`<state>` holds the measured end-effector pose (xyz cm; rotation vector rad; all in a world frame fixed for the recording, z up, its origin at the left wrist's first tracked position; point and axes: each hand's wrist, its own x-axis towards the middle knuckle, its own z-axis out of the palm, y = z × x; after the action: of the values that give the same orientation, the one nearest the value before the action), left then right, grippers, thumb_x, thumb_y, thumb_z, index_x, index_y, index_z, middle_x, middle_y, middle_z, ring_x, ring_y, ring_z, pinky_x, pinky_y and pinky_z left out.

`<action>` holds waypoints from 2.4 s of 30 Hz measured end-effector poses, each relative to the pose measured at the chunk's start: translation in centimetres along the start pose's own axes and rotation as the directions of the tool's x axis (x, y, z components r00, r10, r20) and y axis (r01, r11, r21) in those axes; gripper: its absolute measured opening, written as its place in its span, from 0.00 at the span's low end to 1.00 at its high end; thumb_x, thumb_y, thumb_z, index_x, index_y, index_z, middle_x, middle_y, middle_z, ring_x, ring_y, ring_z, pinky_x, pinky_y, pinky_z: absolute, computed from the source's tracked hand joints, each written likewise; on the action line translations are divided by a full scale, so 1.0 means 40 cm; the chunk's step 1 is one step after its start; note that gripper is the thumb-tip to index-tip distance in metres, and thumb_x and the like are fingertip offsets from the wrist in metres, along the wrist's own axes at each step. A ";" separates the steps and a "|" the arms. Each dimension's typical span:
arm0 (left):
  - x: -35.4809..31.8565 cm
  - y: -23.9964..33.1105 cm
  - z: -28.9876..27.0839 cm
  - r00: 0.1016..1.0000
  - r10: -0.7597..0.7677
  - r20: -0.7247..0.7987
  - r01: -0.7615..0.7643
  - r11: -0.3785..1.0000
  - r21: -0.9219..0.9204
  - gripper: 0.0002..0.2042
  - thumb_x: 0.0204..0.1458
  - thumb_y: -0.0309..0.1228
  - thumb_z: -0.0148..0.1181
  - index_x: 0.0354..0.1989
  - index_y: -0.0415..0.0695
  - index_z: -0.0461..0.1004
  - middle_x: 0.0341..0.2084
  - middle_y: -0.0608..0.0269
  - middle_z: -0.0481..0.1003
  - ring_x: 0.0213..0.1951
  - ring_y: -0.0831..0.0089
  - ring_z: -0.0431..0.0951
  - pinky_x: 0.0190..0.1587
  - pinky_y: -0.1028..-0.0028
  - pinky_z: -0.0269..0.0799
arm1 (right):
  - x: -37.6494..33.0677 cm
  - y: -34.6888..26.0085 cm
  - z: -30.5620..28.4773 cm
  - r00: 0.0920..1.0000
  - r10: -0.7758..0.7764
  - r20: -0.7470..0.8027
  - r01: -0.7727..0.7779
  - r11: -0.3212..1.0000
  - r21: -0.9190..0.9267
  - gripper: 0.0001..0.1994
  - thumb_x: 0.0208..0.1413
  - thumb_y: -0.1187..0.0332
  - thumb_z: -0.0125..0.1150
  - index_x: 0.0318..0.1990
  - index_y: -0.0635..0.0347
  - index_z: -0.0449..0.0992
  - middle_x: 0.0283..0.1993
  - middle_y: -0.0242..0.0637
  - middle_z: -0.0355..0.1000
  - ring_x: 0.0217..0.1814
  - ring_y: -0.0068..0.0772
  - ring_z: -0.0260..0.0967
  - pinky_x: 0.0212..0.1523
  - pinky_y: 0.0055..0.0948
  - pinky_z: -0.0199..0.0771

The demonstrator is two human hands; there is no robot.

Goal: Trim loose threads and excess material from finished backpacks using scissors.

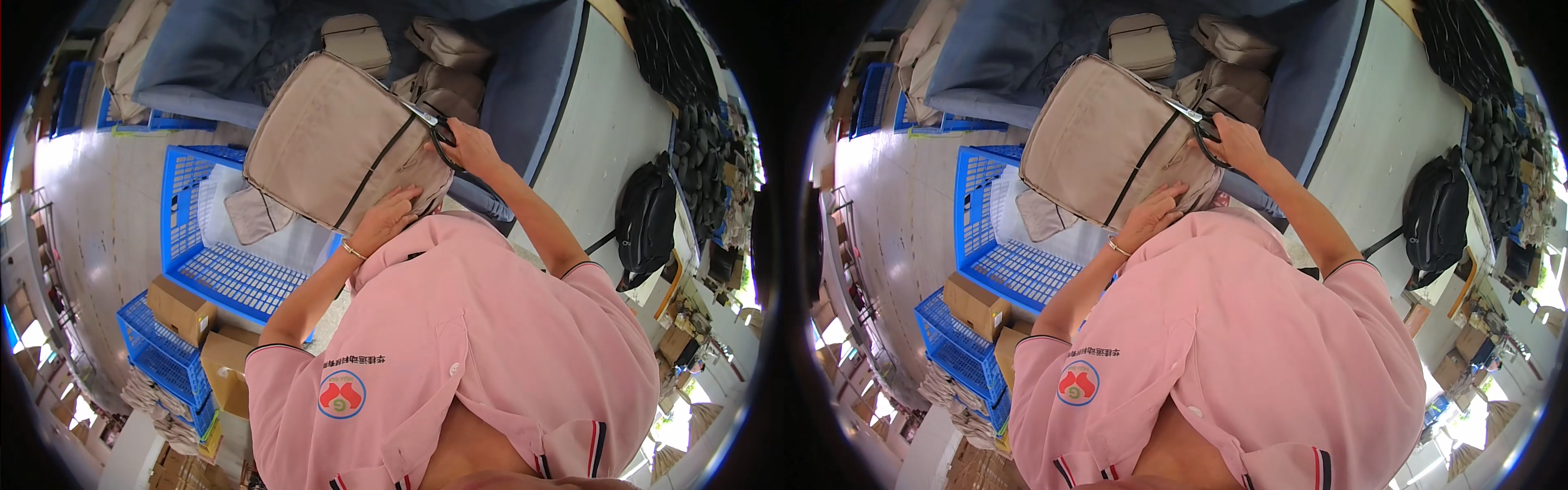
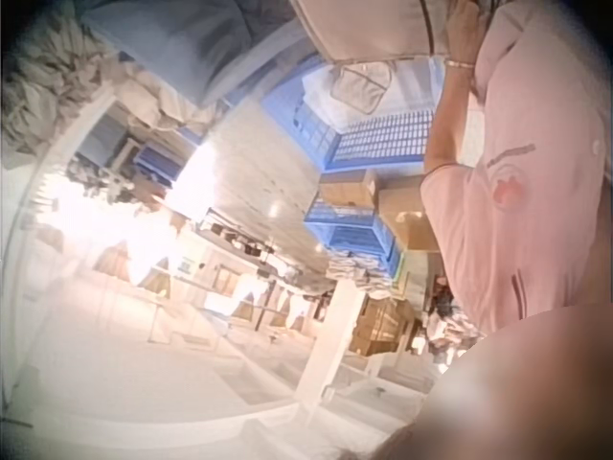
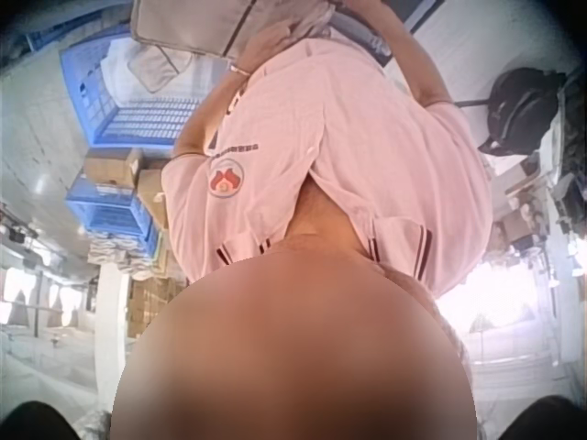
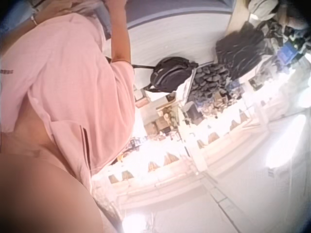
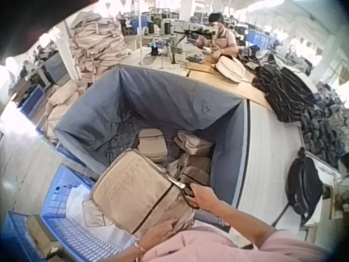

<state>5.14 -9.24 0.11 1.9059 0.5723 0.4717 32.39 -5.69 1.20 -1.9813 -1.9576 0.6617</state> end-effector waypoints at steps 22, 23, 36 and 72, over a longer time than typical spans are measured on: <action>0.002 -0.014 0.002 1.000 0.022 0.006 -0.022 1.000 -0.011 0.10 0.56 0.27 0.59 0.32 0.38 0.62 0.58 0.48 0.70 0.62 0.50 0.67 0.67 0.59 0.61 | 0.041 -0.024 0.011 0.998 -0.058 0.005 0.058 0.996 -0.067 0.28 0.58 0.42 0.57 0.37 0.64 0.65 0.31 0.54 0.75 0.36 0.59 0.74 0.34 0.50 0.72; 0.005 -0.010 0.002 1.000 0.024 0.000 -0.024 1.000 -0.009 0.10 0.56 0.27 0.59 0.32 0.38 0.62 0.58 0.48 0.70 0.62 0.49 0.67 0.66 0.59 0.61 | 0.044 -0.023 0.012 0.998 -0.068 -0.005 0.067 0.995 -0.076 0.28 0.58 0.42 0.57 0.38 0.64 0.65 0.31 0.54 0.75 0.36 0.59 0.74 0.34 0.50 0.72; 0.017 0.004 -0.001 1.000 0.015 -0.012 -0.015 1.000 -0.009 0.09 0.55 0.26 0.59 0.34 0.37 0.64 0.58 0.48 0.70 0.62 0.49 0.67 0.67 0.59 0.60 | 0.076 -0.040 -0.020 0.997 -0.035 0.068 0.045 0.989 -0.142 0.26 0.59 0.45 0.57 0.38 0.65 0.66 0.32 0.52 0.76 0.36 0.59 0.75 0.35 0.50 0.73; -0.113 -0.083 -0.039 0.184 -0.748 -0.637 0.030 0.652 -0.757 0.21 0.61 0.35 0.60 0.54 0.29 0.71 0.50 0.59 0.76 0.50 0.74 0.72 0.55 0.74 0.66 | 0.162 -0.059 -0.002 0.997 -0.030 0.069 0.038 0.993 -0.113 0.34 0.56 0.35 0.54 0.34 0.67 0.67 0.30 0.58 0.75 0.36 0.62 0.75 0.35 0.51 0.74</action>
<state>0.03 -9.62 -2.65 0.5186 1.4948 1.2562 30.25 0.85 1.64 -2.0104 -2.1075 0.6287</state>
